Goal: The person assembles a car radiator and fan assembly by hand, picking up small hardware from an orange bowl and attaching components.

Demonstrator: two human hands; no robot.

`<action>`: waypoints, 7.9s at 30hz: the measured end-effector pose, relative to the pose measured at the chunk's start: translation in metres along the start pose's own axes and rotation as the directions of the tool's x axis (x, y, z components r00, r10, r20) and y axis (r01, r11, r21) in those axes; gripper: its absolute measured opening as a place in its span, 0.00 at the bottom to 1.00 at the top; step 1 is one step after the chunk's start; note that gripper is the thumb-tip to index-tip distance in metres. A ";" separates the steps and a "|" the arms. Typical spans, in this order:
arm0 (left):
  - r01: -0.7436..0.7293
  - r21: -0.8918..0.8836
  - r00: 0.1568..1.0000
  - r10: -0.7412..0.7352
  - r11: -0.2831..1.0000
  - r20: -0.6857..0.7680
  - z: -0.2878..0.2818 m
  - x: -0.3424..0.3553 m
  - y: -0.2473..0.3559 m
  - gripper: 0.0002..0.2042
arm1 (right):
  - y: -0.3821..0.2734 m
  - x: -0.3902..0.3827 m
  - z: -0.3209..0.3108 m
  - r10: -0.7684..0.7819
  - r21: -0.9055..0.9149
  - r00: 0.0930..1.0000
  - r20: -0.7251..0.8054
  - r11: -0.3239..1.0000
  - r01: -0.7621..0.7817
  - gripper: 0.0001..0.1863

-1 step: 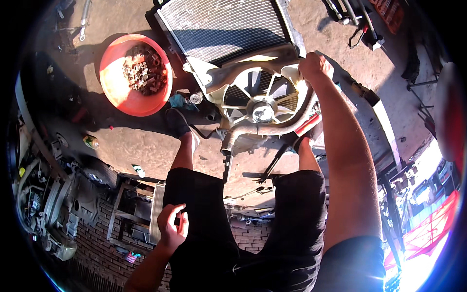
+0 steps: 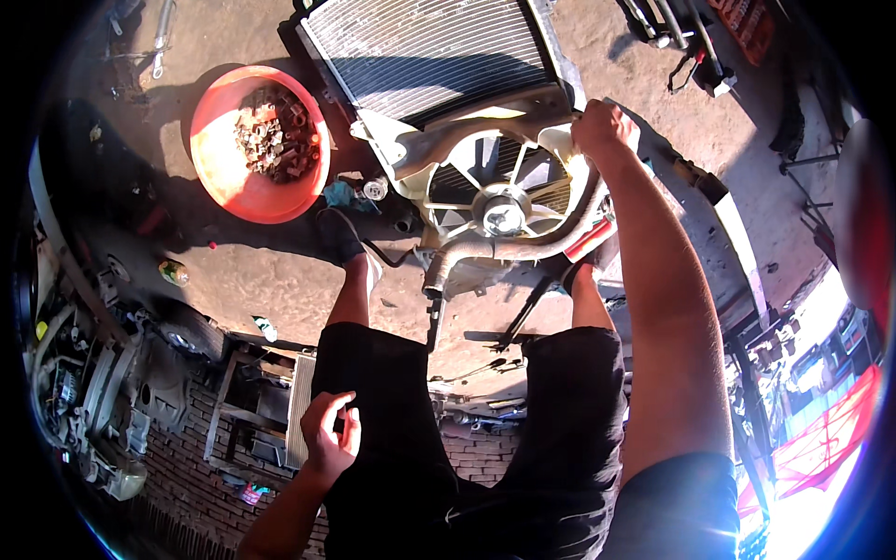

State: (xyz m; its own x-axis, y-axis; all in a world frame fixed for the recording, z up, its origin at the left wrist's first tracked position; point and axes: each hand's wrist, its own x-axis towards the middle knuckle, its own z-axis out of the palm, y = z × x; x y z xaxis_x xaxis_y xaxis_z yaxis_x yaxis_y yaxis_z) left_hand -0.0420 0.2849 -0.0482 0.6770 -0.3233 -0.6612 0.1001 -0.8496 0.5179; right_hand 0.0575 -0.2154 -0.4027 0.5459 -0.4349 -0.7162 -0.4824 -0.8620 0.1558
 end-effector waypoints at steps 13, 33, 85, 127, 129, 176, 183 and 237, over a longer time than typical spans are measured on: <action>-0.011 0.001 1.000 0.011 1.000 0.006 0.003 0.006 0.004 0.11 | 0.014 0.013 0.012 -0.007 -0.068 0.999 -0.054 0.998 0.003 0.21; 0.011 0.020 1.000 -0.011 1.000 0.018 0.003 -0.004 -0.002 0.11 | 0.003 -0.002 -0.012 0.064 0.046 0.996 0.064 0.997 -0.067 0.18; -0.188 0.052 0.966 0.175 0.981 0.189 0.022 -0.003 0.013 0.13 | 0.038 -0.037 0.026 0.003 0.402 0.928 -0.373 0.902 0.159 0.13; -0.170 -0.088 0.983 0.175 0.982 0.053 -0.016 -0.010 -0.033 0.08 | 0.047 0.047 0.107 0.100 0.125 0.947 -0.306 0.990 -0.064 0.25; -0.174 -0.078 0.983 0.178 0.982 0.044 -0.016 -0.012 -0.034 0.08 | 0.040 0.034 0.108 0.090 0.156 0.921 -0.378 0.987 -0.033 0.22; -0.159 -0.030 0.981 0.161 0.987 0.110 -0.010 -0.008 -0.019 0.08 | 0.038 0.011 0.053 -0.064 0.103 0.974 -0.218 0.991 0.088 0.14; -0.172 -0.031 0.978 0.175 0.985 0.111 -0.012 -0.007 -0.021 0.08 | 0.022 -0.006 0.032 -0.115 -0.009 0.958 -0.262 0.993 0.116 0.14; -0.236 -0.032 0.966 0.238 0.971 0.100 0.003 -0.001 -0.019 0.09 | 0.062 0.038 0.049 0.038 0.038 0.994 -0.103 0.999 -0.034 0.26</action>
State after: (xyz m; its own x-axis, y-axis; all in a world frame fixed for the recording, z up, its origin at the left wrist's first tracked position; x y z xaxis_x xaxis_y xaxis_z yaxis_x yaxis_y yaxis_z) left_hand -0.0470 0.3002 -0.0588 0.6049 -0.5560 -0.5700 -0.0387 -0.7355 0.6764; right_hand 0.0148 -0.2731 -0.4536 0.5946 -0.4919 -0.6360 -0.5265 -0.8361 0.1544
